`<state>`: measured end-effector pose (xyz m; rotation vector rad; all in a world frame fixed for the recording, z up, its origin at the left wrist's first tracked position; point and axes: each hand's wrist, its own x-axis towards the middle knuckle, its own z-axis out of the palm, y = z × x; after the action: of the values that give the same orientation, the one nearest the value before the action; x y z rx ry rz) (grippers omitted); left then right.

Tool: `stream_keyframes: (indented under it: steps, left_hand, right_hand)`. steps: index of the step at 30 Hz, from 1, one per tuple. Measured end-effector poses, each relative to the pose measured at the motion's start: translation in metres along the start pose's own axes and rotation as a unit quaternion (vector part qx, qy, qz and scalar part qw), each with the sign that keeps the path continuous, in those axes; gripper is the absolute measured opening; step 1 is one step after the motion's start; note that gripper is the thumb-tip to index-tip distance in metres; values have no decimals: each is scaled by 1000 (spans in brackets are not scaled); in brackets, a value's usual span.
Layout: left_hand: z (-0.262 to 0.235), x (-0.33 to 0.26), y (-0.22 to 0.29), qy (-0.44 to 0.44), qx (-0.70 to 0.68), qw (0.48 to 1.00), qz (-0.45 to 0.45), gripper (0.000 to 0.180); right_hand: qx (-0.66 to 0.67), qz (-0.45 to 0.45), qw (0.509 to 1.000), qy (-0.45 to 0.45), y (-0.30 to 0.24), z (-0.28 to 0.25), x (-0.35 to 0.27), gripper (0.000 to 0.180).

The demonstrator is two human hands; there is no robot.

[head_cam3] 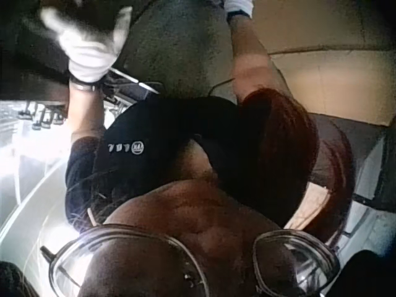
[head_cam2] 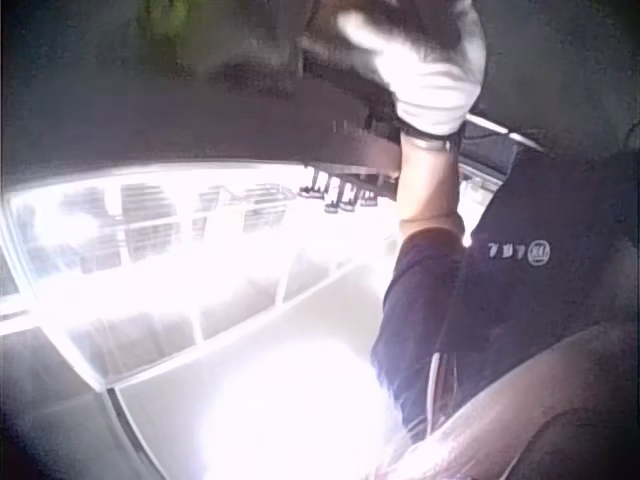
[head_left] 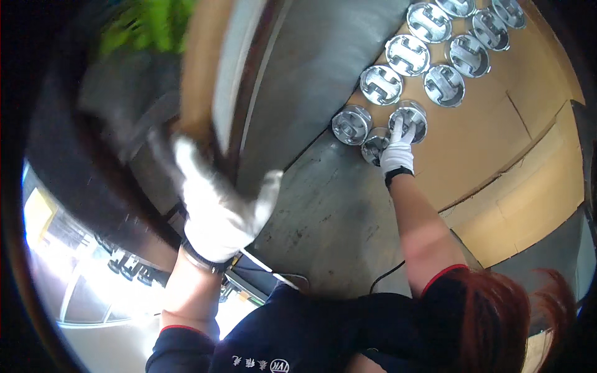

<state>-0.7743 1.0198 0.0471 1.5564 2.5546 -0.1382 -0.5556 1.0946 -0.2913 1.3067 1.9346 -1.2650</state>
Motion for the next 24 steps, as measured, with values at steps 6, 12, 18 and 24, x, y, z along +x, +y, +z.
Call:
stream_keyframes:
  steps: [6,12,18,24]
  left_hand:
    - [-17,12,12,30,-43,998,-45,107]
    - [-63,-5,20,14,-119,991,-53,90]
    - [-231,-120,90,143,-421,895,-23,41]
    - [-408,-292,130,344,-394,822,226,39]
  right_hand:
    - [-74,-76,994,41,35,-99,-90,93]
    - [-151,118,977,98,164,-196,-235,80]
    - [-95,227,952,182,320,-239,-336,66]
    - [-11,186,970,153,338,-260,-351,55]
